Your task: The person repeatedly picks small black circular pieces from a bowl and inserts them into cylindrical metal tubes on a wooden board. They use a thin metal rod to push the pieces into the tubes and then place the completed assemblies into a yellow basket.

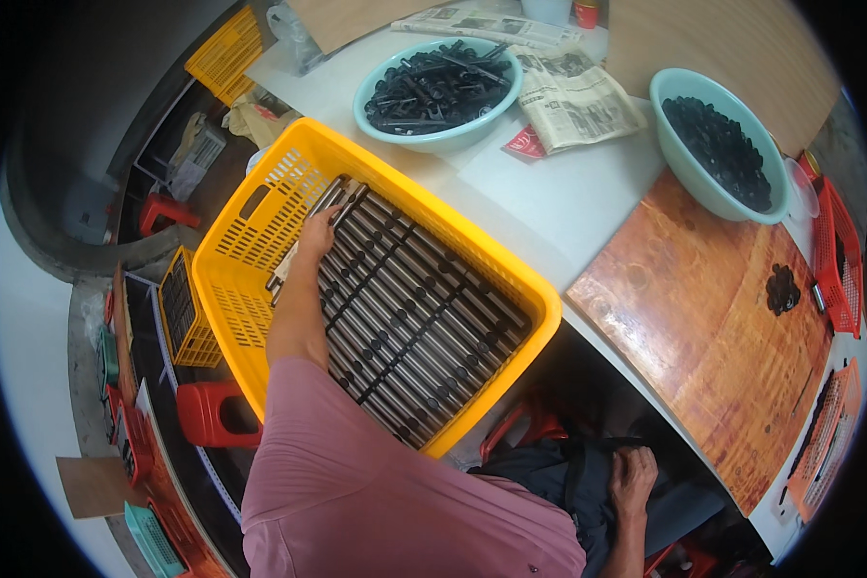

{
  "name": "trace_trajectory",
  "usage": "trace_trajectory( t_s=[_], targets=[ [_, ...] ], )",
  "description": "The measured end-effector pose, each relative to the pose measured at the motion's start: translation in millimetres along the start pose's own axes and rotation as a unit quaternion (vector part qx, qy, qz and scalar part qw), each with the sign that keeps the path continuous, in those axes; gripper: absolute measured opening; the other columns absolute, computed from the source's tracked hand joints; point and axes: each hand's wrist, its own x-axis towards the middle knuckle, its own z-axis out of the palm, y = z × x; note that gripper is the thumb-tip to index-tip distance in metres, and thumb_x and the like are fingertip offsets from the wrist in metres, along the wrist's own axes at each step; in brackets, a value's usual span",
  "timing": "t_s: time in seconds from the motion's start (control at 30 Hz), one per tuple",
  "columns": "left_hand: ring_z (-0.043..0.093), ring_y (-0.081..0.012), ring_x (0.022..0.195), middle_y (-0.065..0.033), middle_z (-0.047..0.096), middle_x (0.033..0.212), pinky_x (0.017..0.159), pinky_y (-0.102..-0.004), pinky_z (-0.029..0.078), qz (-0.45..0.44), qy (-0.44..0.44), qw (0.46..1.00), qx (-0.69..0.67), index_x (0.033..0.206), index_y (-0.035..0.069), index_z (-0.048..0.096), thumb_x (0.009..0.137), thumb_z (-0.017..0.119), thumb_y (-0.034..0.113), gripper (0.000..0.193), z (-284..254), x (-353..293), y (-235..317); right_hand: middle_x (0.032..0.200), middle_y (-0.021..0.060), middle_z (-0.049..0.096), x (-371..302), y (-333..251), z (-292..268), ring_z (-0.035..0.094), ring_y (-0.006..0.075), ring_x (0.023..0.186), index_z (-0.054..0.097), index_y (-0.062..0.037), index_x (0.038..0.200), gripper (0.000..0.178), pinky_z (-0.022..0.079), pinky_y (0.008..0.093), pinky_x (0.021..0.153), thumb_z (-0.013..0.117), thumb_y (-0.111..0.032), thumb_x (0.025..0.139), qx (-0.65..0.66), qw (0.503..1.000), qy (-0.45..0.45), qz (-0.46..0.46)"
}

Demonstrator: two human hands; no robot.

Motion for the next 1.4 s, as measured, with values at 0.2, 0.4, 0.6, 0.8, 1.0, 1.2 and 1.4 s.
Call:
trace_trajectory(
  t_s=[0.2, 0.4, 0.6, 0.8, 1.0, 1.2, 1.4],
  targets=[
    [0.065, -0.04, 0.109, -0.0222, 0.068, 0.12, 0.094, -0.0504, 0.052, -0.001, -0.02, 0.999, 0.036, 0.139, 0.023, 0.059, 0.089, 0.049, -0.008, 0.06, -3, -1, 5, 0.081, 0.0165, 0.058, -1, -1, -1, 0.058, 0.0371, 0.077, 0.062, -0.0015, 0.084, 0.011, 0.046, 0.0449, 0.07, 0.071, 0.001, 0.078, 0.003, 1.0, 0.006, 0.009],
    [0.065, -0.0379, 0.108, -0.0205, 0.07, 0.116, 0.091, -0.0467, 0.052, -0.18, 0.215, 0.957, -0.07, 0.13, 0.014, 0.067, 0.091, 0.052, 0.002, 0.043, -5, -11, -26, 0.081, 0.0172, 0.058, 0, 4, 1, 0.057, 0.0375, 0.077, 0.062, -0.0017, 0.084, 0.009, 0.046, 0.0452, 0.071, 0.07, 0.0, 0.08, 0.001, 1.0, -0.008, 0.001],
    [0.067, -0.0378, 0.104, -0.0205, 0.07, 0.116, 0.088, -0.0471, 0.053, -0.245, 0.299, 0.921, -0.05, 0.119, 0.006, 0.071, 0.096, 0.053, 0.01, 0.029, -34, -53, -56, 0.082, 0.0176, 0.059, 0, 7, 0, 0.058, 0.0381, 0.078, 0.062, -0.0021, 0.084, 0.007, 0.046, 0.0458, 0.072, 0.069, -0.002, 0.082, 0.006, 1.0, -0.02, -0.001],
    [0.066, -0.0383, 0.107, -0.0216, 0.069, 0.118, 0.089, -0.0472, 0.053, -0.225, 0.296, 0.928, -0.016, 0.116, 0.004, 0.071, 0.097, 0.052, 0.01, 0.028, -39, -81, -55, 0.082, 0.0169, 0.06, -1, 14, -2, 0.059, 0.0382, 0.079, 0.063, -0.0024, 0.084, 0.006, 0.047, 0.046, 0.072, 0.069, -0.003, 0.082, 0.033, 0.999, -0.023, -0.015],
    [0.067, -0.0388, 0.104, -0.0237, 0.07, 0.113, 0.089, -0.0452, 0.053, -0.164, 0.318, 0.933, -0.047, 0.114, 0.003, 0.072, 0.096, 0.055, 0.009, 0.026, -59, -79, -8, 0.081, 0.016, 0.06, -5, 18, -10, 0.059, 0.0371, 0.077, 0.063, -0.0023, 0.084, 0.007, 0.047, 0.0452, 0.071, 0.07, -0.002, 0.081, 0.064, 0.998, 0.004, -0.028],
    [0.068, -0.0365, 0.1, -0.021, 0.071, 0.107, 0.088, -0.0431, 0.053, -0.027, 0.38, 0.923, -0.052, 0.113, 0.003, 0.072, 0.096, 0.056, 0.009, 0.024, -104, -31, 42, 0.081, 0.0164, 0.06, -11, 22, -15, 0.059, 0.0369, 0.077, 0.063, -0.0012, 0.086, 0.007, 0.047, 0.0446, 0.071, 0.069, -0.002, 0.082, 0.103, 0.994, 0.033, -0.018],
    [0.067, -0.0322, 0.099, -0.0171, 0.07, 0.104, 0.088, -0.0392, 0.051, 0.204, 0.37, 0.899, -0.118, 0.115, 0.002, 0.069, 0.096, 0.057, 0.006, 0.023, -137, 4, 225, 0.084, 0.0179, 0.064, -19, 30, -23, 0.063, 0.0375, 0.079, 0.065, -0.0015, 0.095, 0.012, 0.051, 0.0449, 0.074, 0.069, -0.002, 0.083, 0.134, 0.987, 0.09, 0.009]
  ],
)
